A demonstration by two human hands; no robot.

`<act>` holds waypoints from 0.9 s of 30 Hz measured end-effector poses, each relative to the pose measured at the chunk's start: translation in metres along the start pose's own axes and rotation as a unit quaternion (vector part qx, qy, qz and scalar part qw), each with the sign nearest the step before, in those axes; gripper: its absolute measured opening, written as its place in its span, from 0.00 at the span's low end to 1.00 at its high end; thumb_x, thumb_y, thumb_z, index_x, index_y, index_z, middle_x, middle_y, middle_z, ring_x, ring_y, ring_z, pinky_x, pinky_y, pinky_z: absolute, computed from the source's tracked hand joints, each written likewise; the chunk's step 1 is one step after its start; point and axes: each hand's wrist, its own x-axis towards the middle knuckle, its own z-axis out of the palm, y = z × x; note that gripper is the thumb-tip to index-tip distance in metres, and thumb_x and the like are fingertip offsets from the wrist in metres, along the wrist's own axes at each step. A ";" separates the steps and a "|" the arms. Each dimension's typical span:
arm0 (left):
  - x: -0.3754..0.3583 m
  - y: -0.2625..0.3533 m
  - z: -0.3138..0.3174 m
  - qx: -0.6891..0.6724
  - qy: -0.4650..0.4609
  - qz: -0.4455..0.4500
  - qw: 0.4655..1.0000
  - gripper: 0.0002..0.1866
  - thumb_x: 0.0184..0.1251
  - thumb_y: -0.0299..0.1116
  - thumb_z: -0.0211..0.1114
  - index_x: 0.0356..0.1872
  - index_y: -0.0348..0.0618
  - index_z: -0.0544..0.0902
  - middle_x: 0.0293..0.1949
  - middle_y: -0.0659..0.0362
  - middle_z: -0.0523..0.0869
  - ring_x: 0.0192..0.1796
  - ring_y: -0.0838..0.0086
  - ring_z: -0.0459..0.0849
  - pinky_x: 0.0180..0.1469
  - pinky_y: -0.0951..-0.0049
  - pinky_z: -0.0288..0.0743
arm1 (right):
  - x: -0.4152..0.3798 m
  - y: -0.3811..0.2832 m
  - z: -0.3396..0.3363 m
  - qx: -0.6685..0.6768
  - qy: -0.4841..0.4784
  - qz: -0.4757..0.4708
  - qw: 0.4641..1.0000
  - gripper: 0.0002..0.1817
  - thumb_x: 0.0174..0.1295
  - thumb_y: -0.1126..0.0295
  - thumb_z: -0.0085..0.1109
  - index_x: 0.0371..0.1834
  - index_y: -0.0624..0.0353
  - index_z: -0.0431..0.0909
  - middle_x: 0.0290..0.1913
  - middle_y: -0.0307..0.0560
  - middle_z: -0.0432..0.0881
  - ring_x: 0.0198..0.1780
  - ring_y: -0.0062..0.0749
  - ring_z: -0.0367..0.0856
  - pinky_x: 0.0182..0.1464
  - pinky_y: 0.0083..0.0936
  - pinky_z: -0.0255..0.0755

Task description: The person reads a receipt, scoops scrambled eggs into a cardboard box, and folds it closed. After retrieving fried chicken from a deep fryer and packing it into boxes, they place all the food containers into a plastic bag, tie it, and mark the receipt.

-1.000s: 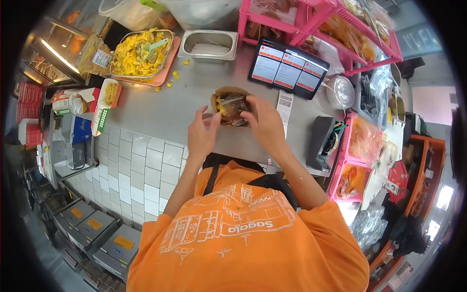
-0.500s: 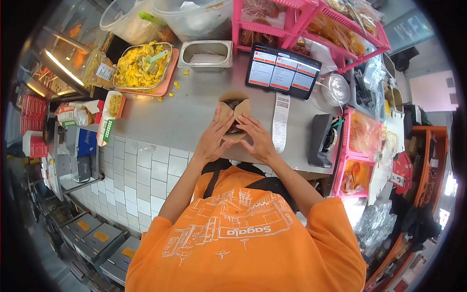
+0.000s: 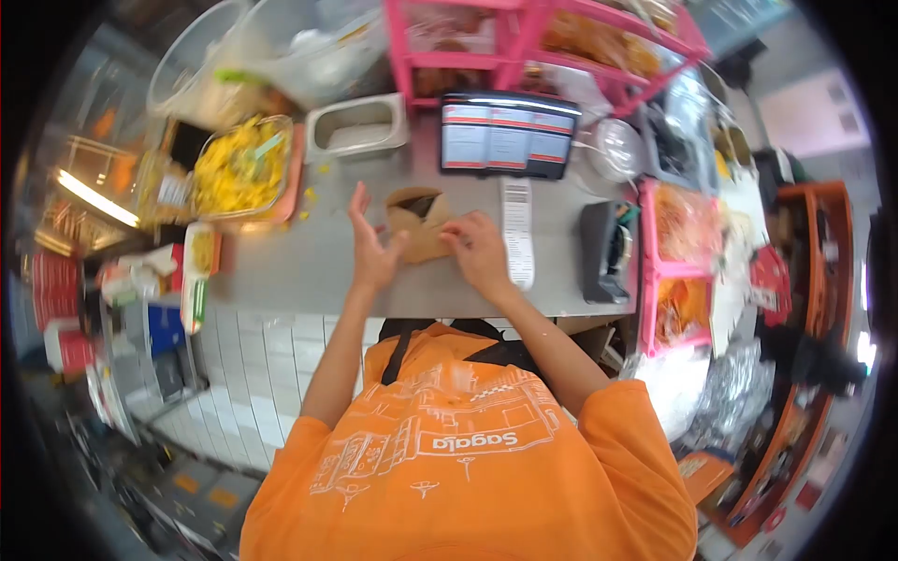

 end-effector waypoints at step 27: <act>0.078 -0.059 -0.009 -0.120 -0.585 0.115 0.794 0.35 0.77 0.54 0.43 0.76 0.40 0.61 0.79 0.46 0.55 0.78 0.51 0.58 0.76 0.58 0.52 | -0.017 0.004 0.055 -0.001 0.127 0.049 0.991 0.15 0.49 0.59 0.70 0.36 0.55 0.83 0.40 0.51 0.83 0.48 0.49 0.79 0.57 0.42 0.67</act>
